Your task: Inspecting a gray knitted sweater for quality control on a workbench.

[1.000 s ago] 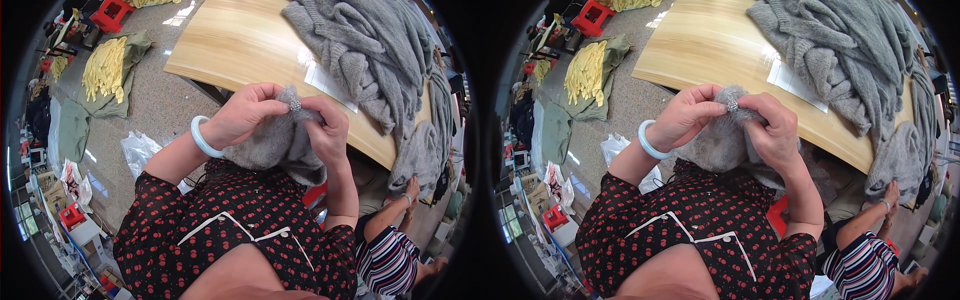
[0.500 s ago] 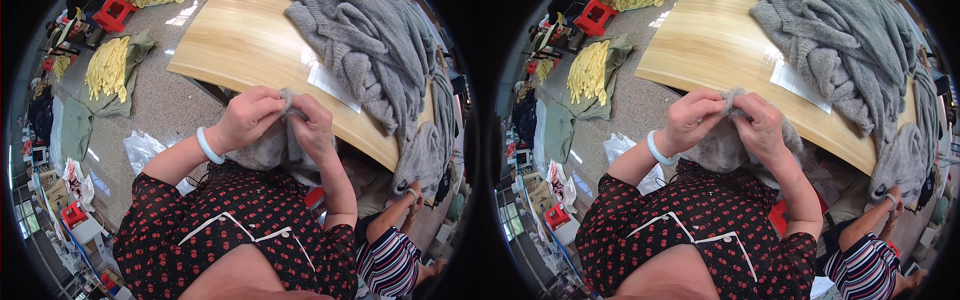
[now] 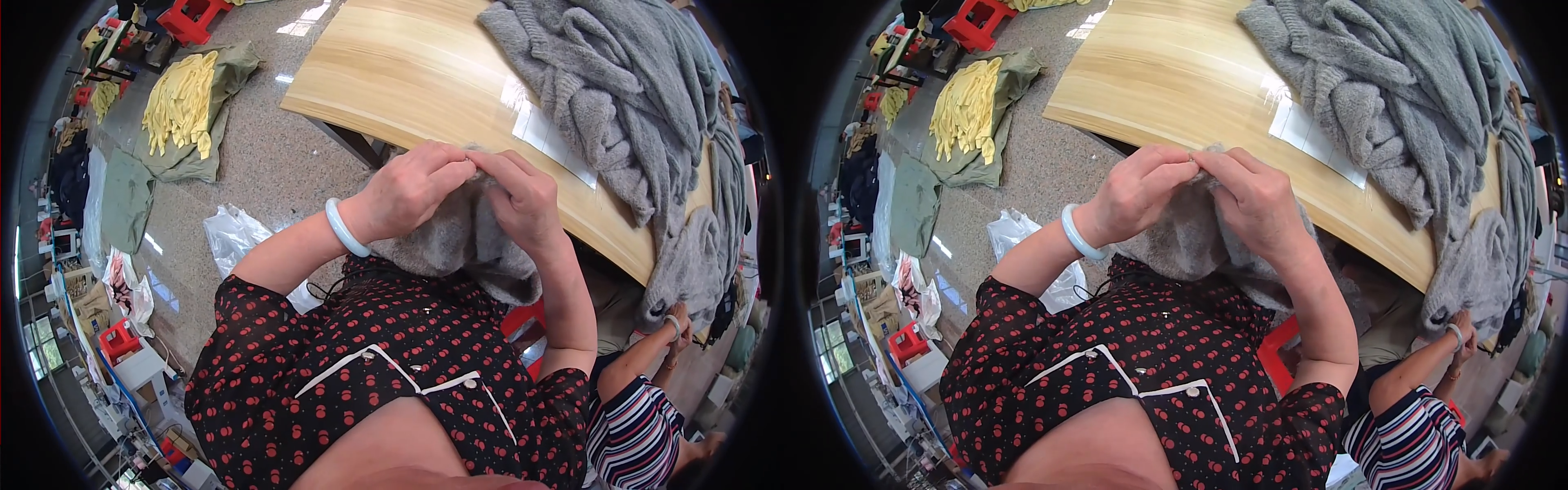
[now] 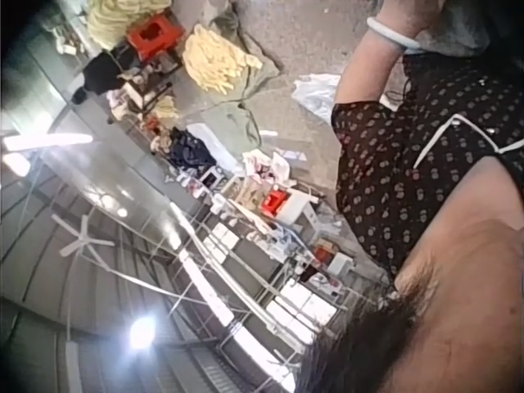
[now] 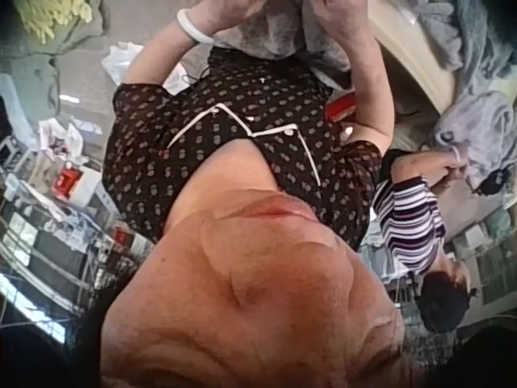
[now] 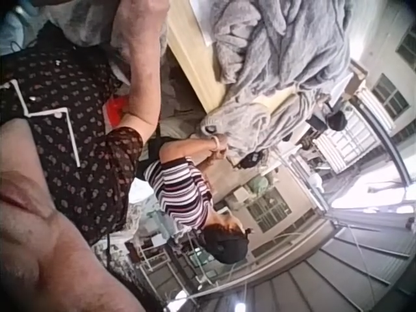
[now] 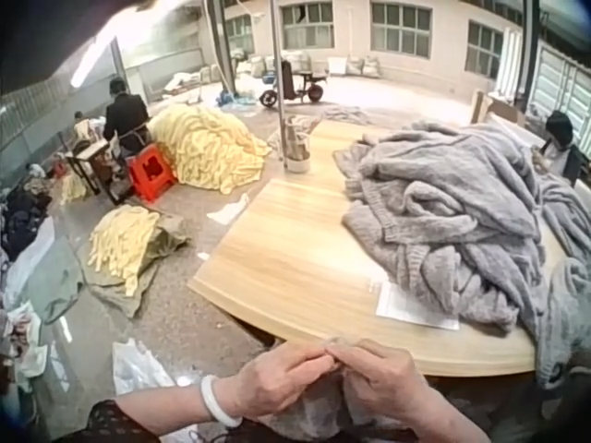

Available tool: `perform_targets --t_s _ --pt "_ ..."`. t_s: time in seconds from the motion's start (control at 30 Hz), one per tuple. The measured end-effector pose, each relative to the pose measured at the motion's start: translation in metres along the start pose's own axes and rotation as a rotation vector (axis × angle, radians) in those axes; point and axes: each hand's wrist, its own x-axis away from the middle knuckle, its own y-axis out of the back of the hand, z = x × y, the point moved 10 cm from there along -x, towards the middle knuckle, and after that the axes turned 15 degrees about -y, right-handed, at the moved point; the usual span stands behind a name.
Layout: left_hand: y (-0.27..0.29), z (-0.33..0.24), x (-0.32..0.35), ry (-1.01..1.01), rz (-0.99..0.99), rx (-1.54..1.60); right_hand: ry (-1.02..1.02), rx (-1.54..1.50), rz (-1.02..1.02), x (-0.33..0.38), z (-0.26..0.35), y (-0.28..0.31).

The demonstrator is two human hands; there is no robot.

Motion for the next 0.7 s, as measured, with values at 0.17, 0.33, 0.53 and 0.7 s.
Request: perform_targets --t_s 0.17,0.33,0.53,0.7 --pt "0.002 -0.003 -0.003 -0.05 0.04 0.022 0.054 0.016 -0.007 0.002 0.004 0.002" --pt "0.007 -0.003 -0.008 -0.034 -0.005 -0.005 0.144 0.046 -0.13 0.005 0.014 0.009" --pt "0.005 -0.001 0.001 0.065 -0.163 -0.066 0.108 0.012 -0.228 0.008 0.01 0.01" --pt "0.002 -0.004 0.005 0.13 -0.281 -0.15 0.068 0.01 -0.281 0.007 0.003 0.006"
